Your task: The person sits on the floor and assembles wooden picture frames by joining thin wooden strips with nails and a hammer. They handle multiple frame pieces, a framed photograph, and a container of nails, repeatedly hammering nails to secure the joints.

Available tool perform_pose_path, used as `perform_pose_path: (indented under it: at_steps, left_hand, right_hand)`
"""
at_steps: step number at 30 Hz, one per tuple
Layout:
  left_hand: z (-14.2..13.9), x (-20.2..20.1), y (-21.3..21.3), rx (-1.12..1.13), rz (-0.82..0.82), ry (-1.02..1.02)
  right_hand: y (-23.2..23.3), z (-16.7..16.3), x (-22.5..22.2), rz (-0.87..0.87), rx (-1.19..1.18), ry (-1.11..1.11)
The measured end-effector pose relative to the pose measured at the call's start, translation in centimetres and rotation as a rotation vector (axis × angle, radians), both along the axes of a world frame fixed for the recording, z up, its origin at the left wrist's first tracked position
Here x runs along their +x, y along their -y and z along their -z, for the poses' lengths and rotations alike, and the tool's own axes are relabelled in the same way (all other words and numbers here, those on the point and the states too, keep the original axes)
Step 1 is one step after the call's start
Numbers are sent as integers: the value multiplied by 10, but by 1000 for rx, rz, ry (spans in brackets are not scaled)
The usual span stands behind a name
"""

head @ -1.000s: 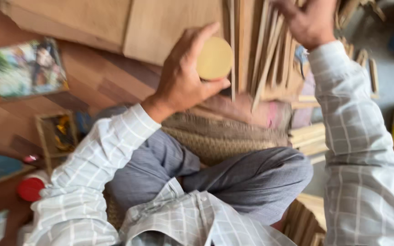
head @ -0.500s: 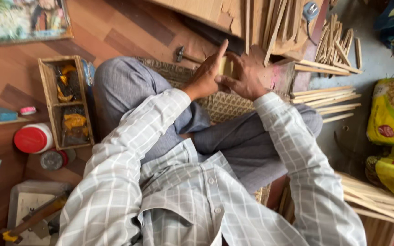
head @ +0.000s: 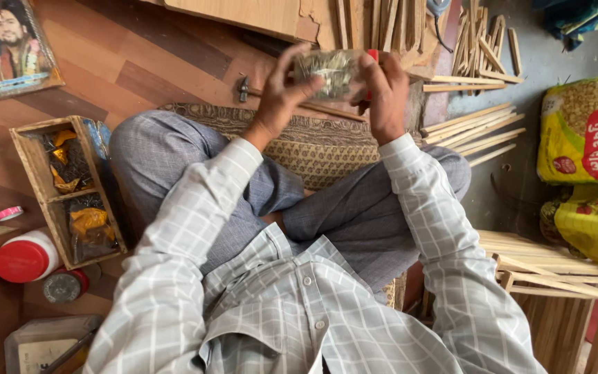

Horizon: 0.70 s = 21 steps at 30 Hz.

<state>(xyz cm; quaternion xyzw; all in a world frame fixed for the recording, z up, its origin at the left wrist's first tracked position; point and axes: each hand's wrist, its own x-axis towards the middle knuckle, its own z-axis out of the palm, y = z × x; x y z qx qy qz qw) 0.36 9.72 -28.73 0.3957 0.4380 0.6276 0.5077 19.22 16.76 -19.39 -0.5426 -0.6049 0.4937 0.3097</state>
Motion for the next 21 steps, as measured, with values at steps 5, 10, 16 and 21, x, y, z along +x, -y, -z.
perform_pose_path:
  at_steps: [5,10,16,21]
  left_hand:
    - [4,-9,-5,-122,-291,249]
    - [-9,-35,-4,-647,21,455]
    - [-28,-56,-10,-584,-12,498]
    - [-38,-65,-15,-281,-139,628]
  right_hand:
    - [20,16,-19,-164,223,-9]
    - [23,-7,-16,-630,816,319]
    - [17,-4,-13,-598,1149,225]
    - [40,26,-21,-464,470,405]
